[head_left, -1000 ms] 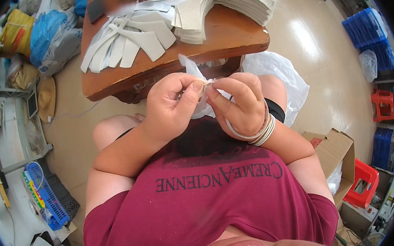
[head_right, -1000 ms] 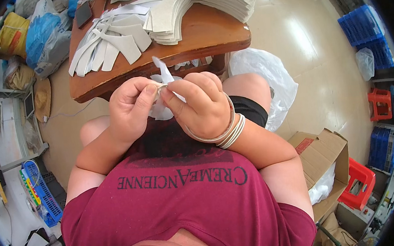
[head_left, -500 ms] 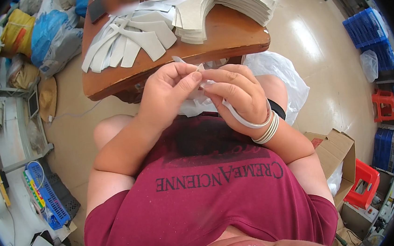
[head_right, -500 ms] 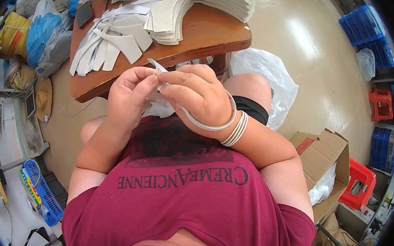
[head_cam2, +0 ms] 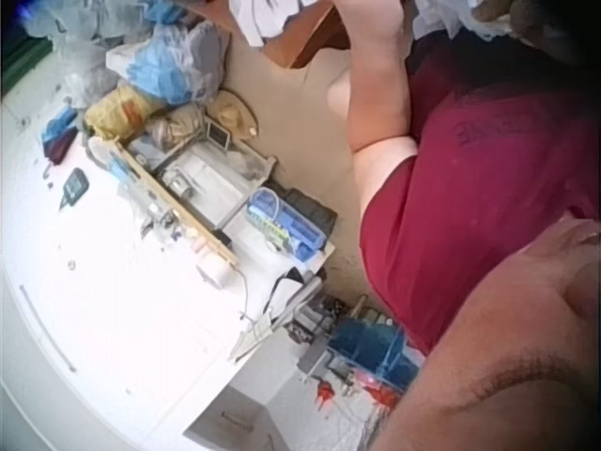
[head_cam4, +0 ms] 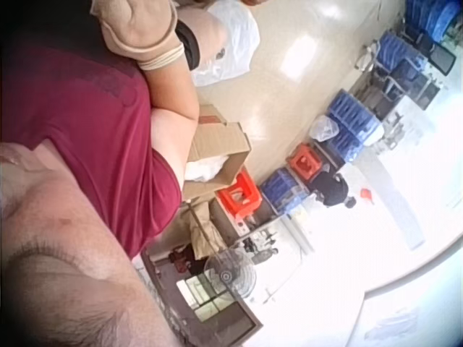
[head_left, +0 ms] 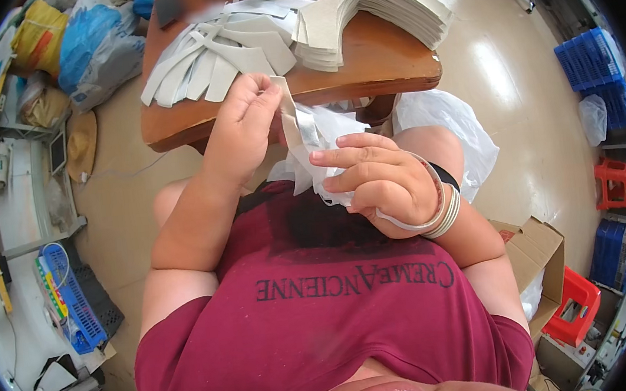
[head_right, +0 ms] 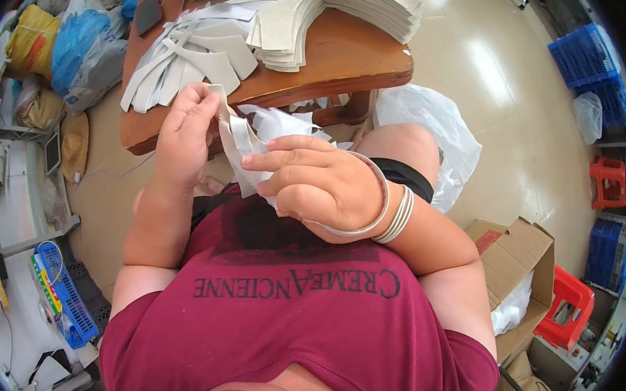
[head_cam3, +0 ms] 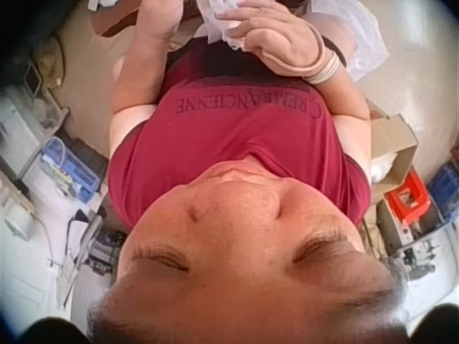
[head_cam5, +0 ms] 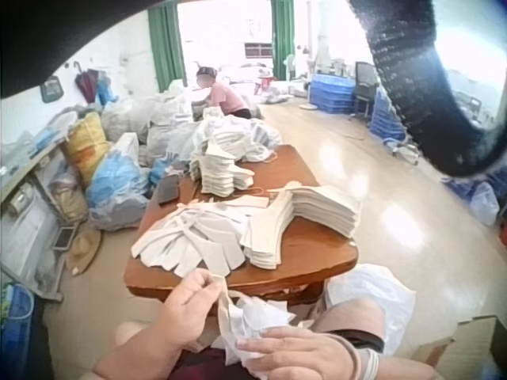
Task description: Peeling off the backing paper from white shoe components and stacking them on a table.
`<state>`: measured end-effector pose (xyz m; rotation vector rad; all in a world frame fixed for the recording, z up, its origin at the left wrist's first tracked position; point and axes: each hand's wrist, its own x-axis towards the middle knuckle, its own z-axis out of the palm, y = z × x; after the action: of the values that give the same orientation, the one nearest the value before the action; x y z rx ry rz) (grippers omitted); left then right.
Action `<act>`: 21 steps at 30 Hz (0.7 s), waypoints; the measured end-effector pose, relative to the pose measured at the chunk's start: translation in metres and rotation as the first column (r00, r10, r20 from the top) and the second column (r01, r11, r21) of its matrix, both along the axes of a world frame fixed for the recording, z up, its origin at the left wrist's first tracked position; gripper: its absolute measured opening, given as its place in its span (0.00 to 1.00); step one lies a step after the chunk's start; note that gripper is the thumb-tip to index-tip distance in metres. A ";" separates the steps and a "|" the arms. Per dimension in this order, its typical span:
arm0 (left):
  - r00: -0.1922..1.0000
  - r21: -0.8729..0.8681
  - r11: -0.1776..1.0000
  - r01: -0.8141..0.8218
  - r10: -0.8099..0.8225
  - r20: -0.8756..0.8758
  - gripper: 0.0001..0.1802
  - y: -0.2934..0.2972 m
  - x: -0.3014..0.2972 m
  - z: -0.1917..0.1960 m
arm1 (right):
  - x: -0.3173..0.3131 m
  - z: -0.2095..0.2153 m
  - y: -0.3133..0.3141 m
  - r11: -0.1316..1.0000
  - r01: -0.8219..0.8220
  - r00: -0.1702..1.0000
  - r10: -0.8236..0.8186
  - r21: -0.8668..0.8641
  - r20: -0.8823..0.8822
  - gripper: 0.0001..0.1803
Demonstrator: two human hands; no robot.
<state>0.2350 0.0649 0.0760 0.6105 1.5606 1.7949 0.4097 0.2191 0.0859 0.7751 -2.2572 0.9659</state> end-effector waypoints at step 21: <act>0.897 0.231 0.962 -0.145 0.029 0.442 0.02 -0.023 -0.058 0.019 | 0.030 0.000 0.037 0.862 -0.110 0.799 0.373 -0.495 0.472 0.08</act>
<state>0.1769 0.0418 0.0947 0.2264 1.0734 2.0518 0.4392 0.2564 0.0859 0.6422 -2.2638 1.9800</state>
